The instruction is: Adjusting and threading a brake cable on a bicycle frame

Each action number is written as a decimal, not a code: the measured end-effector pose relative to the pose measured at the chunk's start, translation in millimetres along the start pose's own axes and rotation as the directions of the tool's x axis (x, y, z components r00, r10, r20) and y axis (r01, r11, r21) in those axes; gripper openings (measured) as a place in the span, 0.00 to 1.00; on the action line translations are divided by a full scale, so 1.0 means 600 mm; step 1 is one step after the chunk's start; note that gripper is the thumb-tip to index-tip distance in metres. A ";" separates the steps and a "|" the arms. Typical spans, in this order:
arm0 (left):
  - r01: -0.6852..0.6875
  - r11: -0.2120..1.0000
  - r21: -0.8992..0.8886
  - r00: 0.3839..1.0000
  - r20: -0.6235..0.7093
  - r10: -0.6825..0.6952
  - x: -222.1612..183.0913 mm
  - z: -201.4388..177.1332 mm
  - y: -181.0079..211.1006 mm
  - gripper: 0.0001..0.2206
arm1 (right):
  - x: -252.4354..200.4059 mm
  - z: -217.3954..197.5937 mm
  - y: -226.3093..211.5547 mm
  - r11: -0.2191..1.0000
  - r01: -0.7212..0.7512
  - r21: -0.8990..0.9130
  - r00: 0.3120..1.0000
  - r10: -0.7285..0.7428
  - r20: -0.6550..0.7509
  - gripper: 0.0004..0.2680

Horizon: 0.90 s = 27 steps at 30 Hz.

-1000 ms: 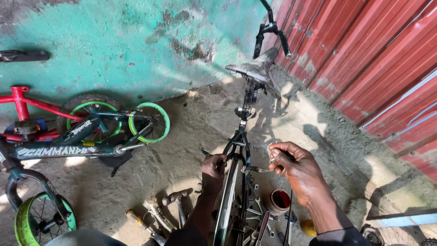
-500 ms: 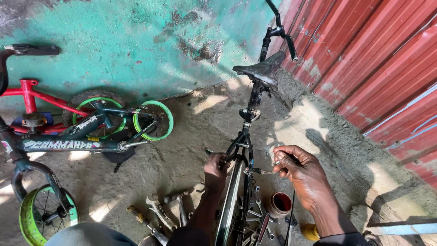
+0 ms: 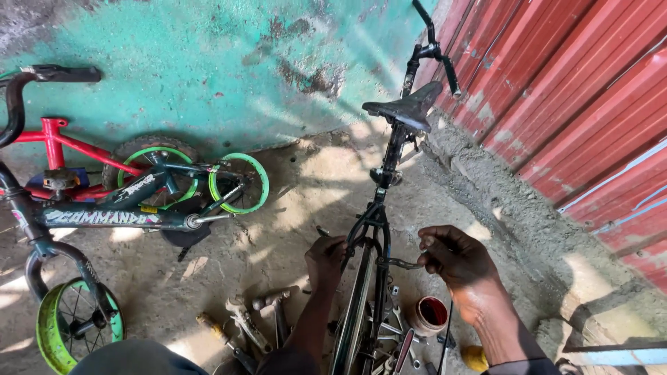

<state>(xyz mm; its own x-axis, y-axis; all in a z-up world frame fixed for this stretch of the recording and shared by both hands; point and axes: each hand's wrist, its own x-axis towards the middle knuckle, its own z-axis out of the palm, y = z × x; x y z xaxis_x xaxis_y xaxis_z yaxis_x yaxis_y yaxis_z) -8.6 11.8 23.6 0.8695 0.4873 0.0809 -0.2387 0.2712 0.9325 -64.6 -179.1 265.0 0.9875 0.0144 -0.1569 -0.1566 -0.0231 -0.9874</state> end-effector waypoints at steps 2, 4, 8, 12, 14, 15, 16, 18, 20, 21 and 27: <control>-0.099 0.964 0.246 0.995 -0.008 0.104 -0.005 0.000 0.003 0.11 | -0.003 0.000 0.001 0.997 -0.049 0.054 0.999 0.050 -0.019 0.08; -0.066 0.971 0.229 0.998 -0.001 0.068 -0.004 0.005 0.013 0.11 | 0.006 -0.015 0.013 0.998 -0.032 0.058 0.999 0.031 0.016 0.08; -0.098 0.960 0.262 0.995 0.040 0.090 0.002 0.009 -0.006 0.08 | 0.014 -0.027 0.029 0.996 0.017 0.093 0.998 -0.023 0.062 0.08; -0.060 0.958 0.281 0.997 0.056 0.046 0.006 0.010 -0.022 0.07 | 0.020 -0.034 0.035 0.996 0.010 0.085 0.998 -0.015 0.058 0.08; -0.181 0.947 0.267 0.981 0.111 0.156 0.007 0.012 -0.019 0.06 | 0.022 -0.037 0.040 0.992 0.075 0.099 0.992 -0.085 0.094 0.08; -0.178 0.946 0.269 0.982 0.113 0.153 0.003 0.006 -0.025 0.06 | 0.014 -0.029 0.033 0.992 0.072 0.100 0.992 -0.081 0.093 0.08; -0.229 0.933 0.279 0.970 0.141 0.196 0.004 0.005 -0.030 0.07 | 0.009 -0.022 0.023 0.998 0.043 0.042 0.997 -0.046 0.057 0.08; -0.282 0.916 0.285 0.955 0.172 0.241 0.009 0.001 -0.051 0.08 | 0.002 -0.011 0.007 1.000 0.015 -0.015 1.000 -0.014 0.017 0.08; -0.211 0.928 0.307 0.973 0.157 0.170 0.013 -0.004 -0.086 0.16 | -0.004 -0.004 -0.001 1.000 -0.028 -0.004 0.999 0.028 -0.024 0.08; -0.211 0.928 0.306 0.973 0.158 0.169 0.015 -0.006 -0.088 0.16 | -0.006 -0.003 -0.003 1.000 -0.029 -0.003 0.999 0.029 -0.025 0.08; -0.326 0.938 0.118 0.923 0.252 0.289 0.014 -0.005 -0.072 0.08 | -0.009 0.003 -0.009 0.997 -0.048 -0.052 0.998 0.046 -0.047 0.08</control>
<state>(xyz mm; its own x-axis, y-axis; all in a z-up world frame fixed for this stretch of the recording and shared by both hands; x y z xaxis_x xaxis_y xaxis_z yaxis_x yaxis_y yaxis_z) 8.0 6.6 -17.0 0.8430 0.3191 0.4331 -0.4563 -0.0025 0.8898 -69.0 -177.1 271.3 0.9790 -0.0335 -0.2010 -0.2030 -0.0756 -0.9762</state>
